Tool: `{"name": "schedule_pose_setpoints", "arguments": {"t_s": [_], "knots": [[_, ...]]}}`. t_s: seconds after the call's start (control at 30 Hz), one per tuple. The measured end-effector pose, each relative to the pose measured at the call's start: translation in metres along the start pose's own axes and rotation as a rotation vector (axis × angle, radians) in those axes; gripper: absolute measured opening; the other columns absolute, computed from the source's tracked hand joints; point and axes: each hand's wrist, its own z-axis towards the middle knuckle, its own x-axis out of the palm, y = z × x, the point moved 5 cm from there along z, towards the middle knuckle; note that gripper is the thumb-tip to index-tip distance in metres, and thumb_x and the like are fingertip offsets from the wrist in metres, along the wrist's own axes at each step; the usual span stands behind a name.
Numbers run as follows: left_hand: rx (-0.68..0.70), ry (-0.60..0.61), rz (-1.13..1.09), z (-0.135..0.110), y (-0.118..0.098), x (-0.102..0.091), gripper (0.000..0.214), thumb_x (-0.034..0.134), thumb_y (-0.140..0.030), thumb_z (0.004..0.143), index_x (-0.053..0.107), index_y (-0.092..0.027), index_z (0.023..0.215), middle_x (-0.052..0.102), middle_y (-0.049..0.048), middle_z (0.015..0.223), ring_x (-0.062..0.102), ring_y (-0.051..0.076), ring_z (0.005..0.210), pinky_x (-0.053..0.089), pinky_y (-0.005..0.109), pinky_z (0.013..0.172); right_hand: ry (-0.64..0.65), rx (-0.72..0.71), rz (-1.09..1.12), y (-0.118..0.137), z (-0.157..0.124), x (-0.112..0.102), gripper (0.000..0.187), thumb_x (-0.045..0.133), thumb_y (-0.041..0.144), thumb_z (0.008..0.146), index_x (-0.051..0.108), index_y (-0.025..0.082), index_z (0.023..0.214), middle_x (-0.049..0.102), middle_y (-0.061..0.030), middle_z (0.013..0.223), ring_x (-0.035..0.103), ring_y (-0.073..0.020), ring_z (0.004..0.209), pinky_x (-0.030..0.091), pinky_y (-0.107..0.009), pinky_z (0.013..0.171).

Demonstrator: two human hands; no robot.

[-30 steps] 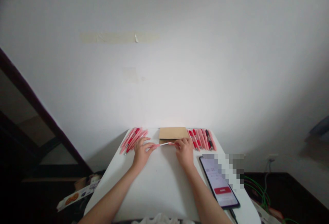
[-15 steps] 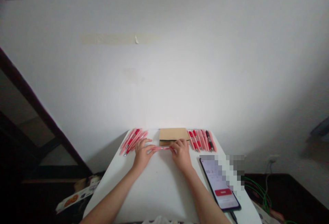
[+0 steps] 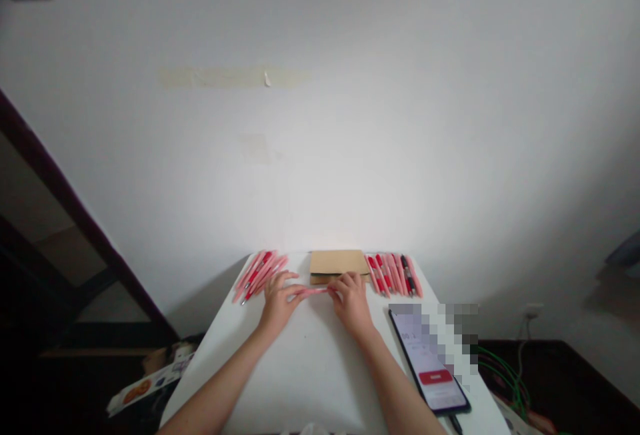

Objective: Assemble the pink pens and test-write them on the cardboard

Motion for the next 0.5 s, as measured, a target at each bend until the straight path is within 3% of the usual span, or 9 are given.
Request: {"name": "schedule_pose_setpoints", "arguments": {"t_s": [0.5], "knots": [[-0.021, 0.000, -0.036, 0.0009, 0.0024, 0.0011, 0.006, 0.076, -0.034, 0.076, 0.077, -0.032, 0.082, 0.066, 0.0044, 0.109, 0.053, 0.025, 0.113, 0.040, 0.048, 0.101, 0.088, 0.071, 0.173, -0.0049, -0.0005, 0.0078, 0.017, 0.052, 0.024, 0.092, 0.069, 0.023, 0.089, 0.065, -0.0071, 0.091, 0.052, -0.0253, 0.094, 0.044, -0.041, 0.084]]}}
